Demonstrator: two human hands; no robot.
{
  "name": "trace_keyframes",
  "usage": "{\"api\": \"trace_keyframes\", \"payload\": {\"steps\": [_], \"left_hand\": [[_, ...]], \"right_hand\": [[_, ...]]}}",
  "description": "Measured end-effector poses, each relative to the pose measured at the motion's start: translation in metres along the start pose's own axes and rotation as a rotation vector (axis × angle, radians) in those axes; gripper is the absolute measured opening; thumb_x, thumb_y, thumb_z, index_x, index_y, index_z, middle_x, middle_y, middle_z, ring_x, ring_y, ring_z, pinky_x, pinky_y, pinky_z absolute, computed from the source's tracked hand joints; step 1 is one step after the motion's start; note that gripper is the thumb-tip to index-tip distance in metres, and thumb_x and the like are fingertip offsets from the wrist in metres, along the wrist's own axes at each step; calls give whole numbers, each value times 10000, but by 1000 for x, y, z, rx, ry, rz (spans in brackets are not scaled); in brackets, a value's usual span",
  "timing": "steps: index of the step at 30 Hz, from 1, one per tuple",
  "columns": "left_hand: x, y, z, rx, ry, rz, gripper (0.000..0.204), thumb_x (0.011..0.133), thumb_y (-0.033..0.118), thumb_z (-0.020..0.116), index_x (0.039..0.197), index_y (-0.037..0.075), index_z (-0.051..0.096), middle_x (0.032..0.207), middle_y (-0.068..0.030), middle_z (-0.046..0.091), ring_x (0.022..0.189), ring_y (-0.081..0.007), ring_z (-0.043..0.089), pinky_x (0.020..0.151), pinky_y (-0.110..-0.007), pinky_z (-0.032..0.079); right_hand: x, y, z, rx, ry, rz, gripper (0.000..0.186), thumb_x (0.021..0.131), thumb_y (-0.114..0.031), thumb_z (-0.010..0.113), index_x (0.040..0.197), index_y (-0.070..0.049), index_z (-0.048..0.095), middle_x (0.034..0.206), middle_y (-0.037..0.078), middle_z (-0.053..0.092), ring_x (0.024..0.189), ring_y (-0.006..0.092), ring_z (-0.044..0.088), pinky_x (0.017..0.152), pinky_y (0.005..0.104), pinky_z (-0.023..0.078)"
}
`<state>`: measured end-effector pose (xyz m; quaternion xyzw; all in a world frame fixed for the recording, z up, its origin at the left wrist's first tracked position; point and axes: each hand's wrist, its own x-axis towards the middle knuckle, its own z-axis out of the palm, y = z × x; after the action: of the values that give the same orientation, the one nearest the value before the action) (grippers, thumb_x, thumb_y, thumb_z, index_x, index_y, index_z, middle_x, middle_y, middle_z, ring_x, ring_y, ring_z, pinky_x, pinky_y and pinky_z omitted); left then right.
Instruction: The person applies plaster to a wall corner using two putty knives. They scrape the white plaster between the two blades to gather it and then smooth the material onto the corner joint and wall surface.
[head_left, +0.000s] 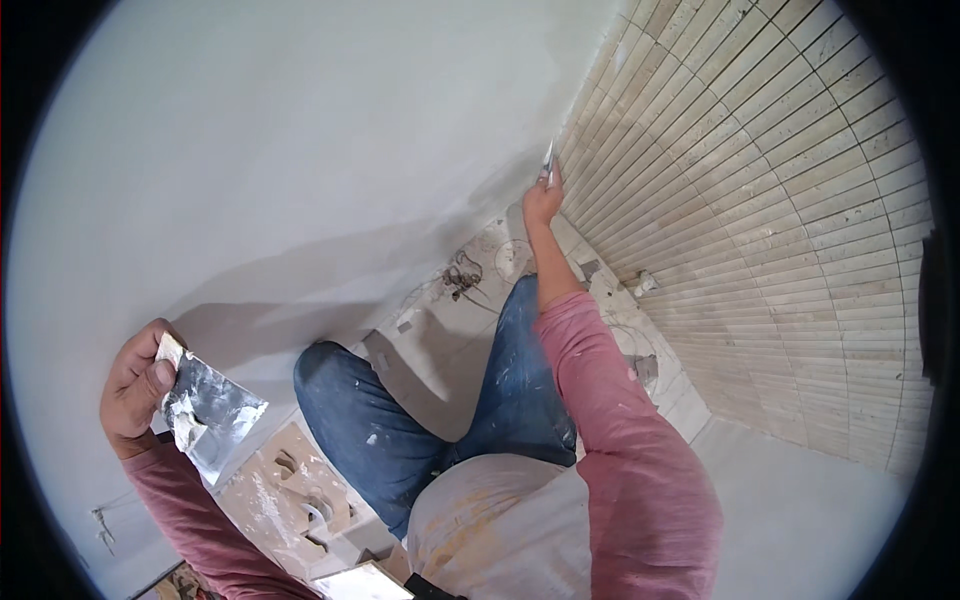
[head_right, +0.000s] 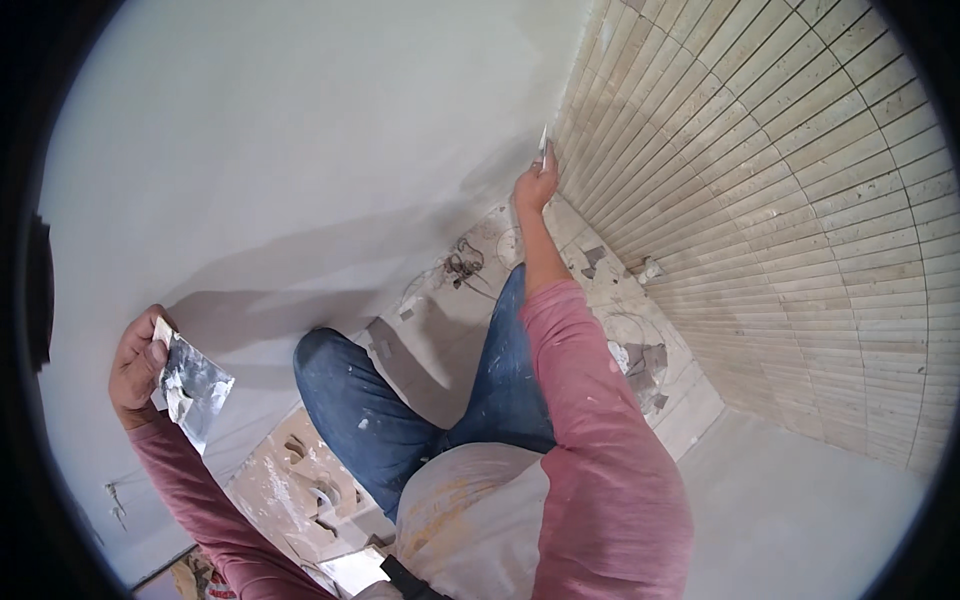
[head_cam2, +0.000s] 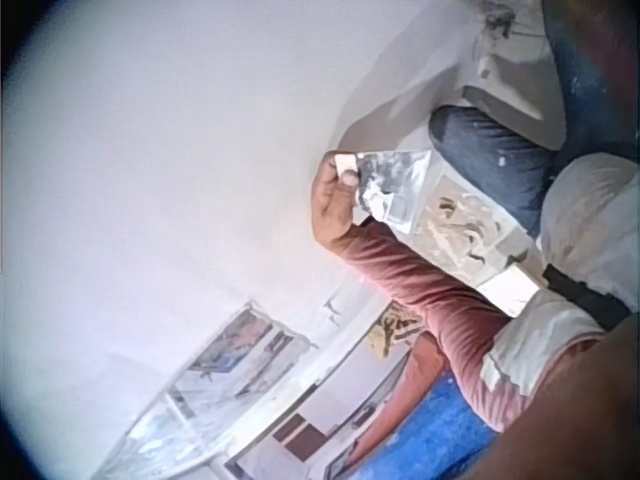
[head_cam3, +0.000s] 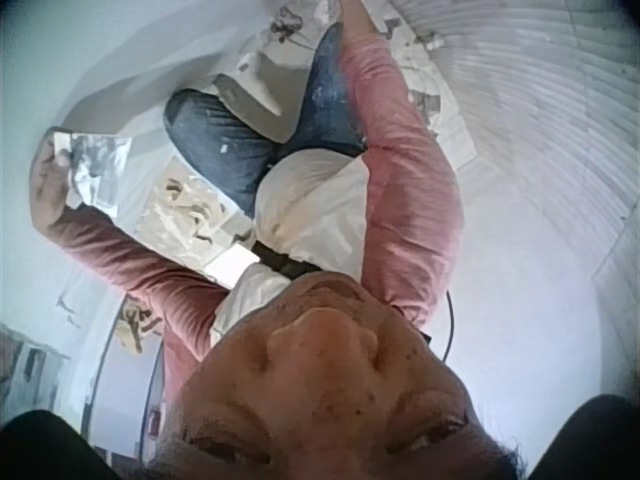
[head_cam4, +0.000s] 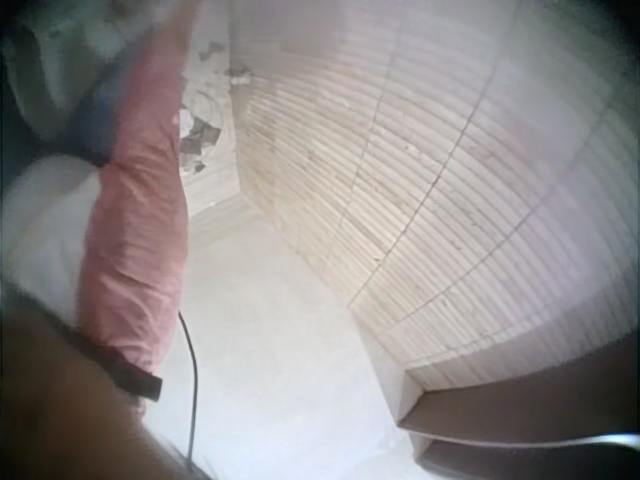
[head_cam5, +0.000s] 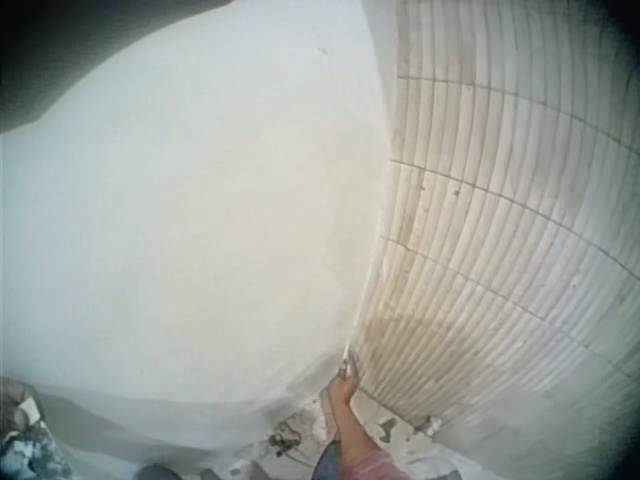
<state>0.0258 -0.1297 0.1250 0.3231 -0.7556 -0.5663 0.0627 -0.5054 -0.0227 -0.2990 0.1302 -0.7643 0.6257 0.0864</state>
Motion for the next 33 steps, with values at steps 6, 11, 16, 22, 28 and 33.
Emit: {"api": "trace_keyframes", "payload": {"steps": [6,11,16,22,28,33], "left_hand": [[0,1,1,33,-1,17,480,889,499,722,891,53,544,785,41,489,695,-62,430,600,-233,304],[-1,-3,2,50,32,74,499,877,516,726,868,52,542,786,39,487,691,-68,422,607,-233,302],[-2,-5,0,68,27,62,505,876,522,725,872,53,539,766,45,479,688,-62,419,602,-236,299],[-3,-7,-2,14,0,2,487,874,515,733,864,82,511,782,63,421,688,-45,384,597,-217,270],[-4,-7,-3,49,27,4,501,872,520,737,864,59,540,783,46,480,688,-58,420,607,-225,298],[-4,-5,-3,91,36,4,511,859,525,743,847,54,544,773,33,479,680,-70,425,599,-233,304]], "right_hand": [[-20,4,4,47,-113,-84,477,932,19,491,1398,-53,560,1312,212,622,1209,376,585,1043,412,435],[-111,-15,7,54,-289,-152,575,869,97,521,1424,-52,545,1405,176,556,1322,338,497,1097,382,382],[-184,-54,-3,46,-399,-46,563,871,91,520,1414,-53,555,1412,147,557,1332,324,474,1107,373,357],[-175,-5,0,137,-263,65,471,904,28,549,1365,-61,595,1255,188,642,1136,311,601,1008,400,440],[-122,75,8,221,-57,448,365,968,-60,545,1327,-51,608,1060,133,704,940,278,674,884,377,524],[-100,92,13,451,-68,1262,397,989,-197,564,1364,-124,457,1331,111,535,1140,335,568,902,586,513]]}}
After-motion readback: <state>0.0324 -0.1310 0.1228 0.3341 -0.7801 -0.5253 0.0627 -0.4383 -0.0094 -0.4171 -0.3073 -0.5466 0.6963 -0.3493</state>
